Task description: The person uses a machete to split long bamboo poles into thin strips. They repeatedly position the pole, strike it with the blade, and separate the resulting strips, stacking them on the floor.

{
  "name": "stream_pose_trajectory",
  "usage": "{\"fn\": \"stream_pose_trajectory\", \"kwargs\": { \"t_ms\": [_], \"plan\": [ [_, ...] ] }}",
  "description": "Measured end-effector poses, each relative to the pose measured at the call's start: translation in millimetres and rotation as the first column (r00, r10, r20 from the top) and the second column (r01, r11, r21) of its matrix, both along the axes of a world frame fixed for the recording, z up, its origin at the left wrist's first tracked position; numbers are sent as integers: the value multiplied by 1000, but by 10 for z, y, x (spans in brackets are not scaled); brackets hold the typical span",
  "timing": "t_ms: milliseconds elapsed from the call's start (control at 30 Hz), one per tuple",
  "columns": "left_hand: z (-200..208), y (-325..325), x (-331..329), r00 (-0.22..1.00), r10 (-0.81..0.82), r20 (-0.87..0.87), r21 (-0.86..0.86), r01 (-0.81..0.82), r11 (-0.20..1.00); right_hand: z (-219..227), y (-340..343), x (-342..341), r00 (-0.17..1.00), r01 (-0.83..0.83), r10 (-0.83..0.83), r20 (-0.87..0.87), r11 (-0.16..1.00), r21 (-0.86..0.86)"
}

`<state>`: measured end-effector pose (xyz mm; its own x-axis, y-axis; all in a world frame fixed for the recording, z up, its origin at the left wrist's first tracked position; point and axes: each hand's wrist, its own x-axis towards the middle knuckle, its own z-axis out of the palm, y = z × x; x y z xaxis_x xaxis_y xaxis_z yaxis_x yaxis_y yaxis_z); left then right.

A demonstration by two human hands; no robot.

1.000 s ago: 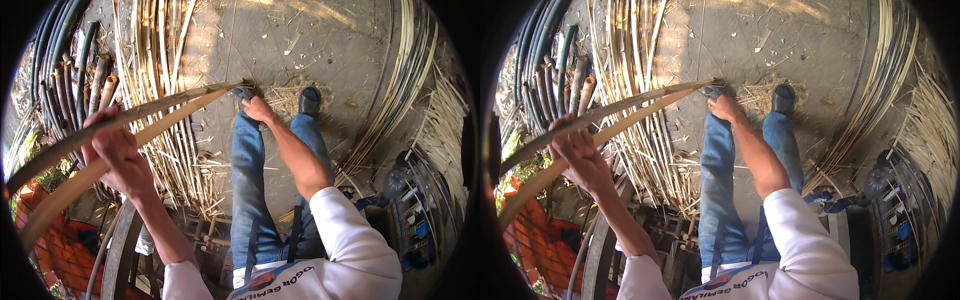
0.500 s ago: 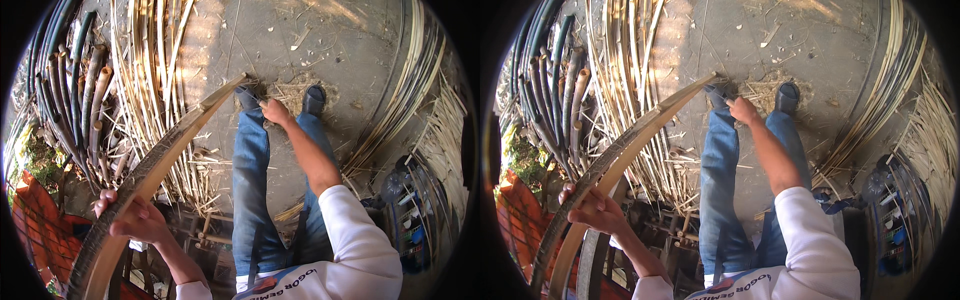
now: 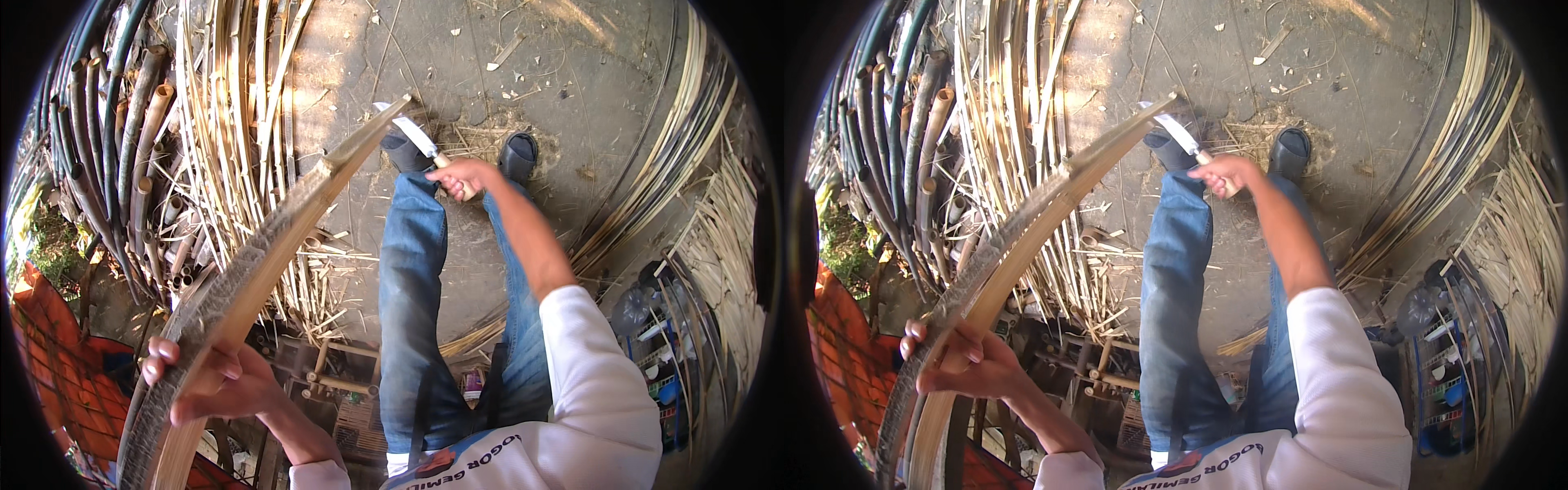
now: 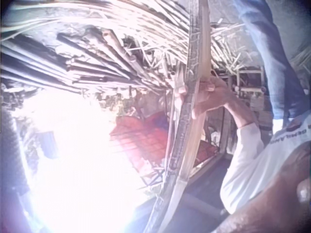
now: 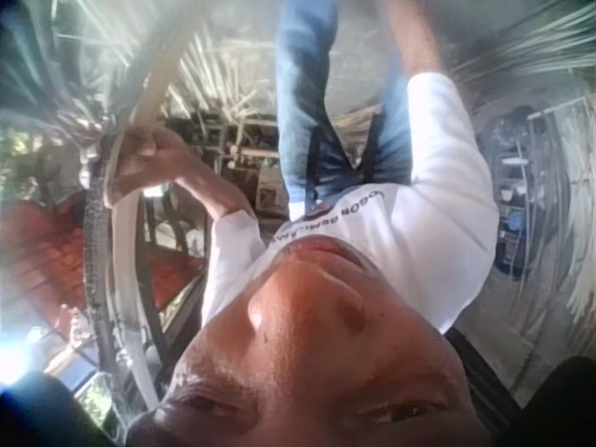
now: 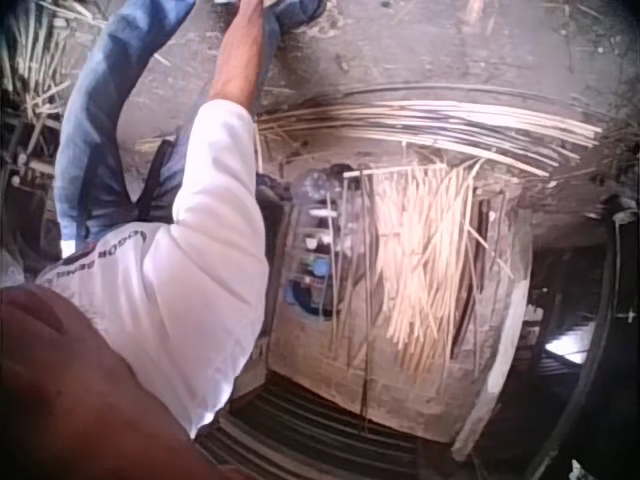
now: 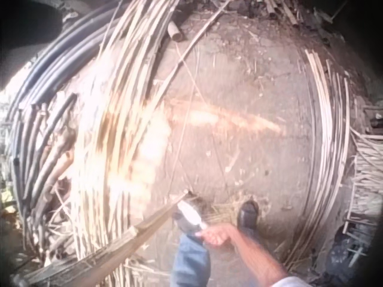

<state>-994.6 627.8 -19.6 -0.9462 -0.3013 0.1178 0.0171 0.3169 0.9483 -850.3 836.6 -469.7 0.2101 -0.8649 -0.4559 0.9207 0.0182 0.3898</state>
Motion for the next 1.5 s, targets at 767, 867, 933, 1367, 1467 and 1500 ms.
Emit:
{"fn": "stream_pose_trajectory", "kwargs": {
  "t_ms": [767,867,933,1367,1467,1500],
  "plan": [
    [-71,894,-352,984,-23,176,-37,30,999,5321,716,-2363,-195,648,-268,-943,687,-330],
    [59,1034,-478,976,-73,205,-54,86,995,5903,324,-2750,-361,651,-361,-860,563,-509],
    [75,1031,-484,977,-32,212,-129,60,990,6054,162,-2848,-345,672,-325,-880,569,-474],
    [2175,184,519,980,173,98,-113,-162,980,7283,-299,-2666,-224,958,-181,-958,140,-250],
    [2711,-13,1177,980,169,103,-168,-150,974,7184,-652,-2717,-205,967,-269,-941,93,-238],
    [2875,-97,1504,970,179,164,-198,-146,969,7381,-786,-2628,-139,972,-350,-926,131,-195]
  ]
}}
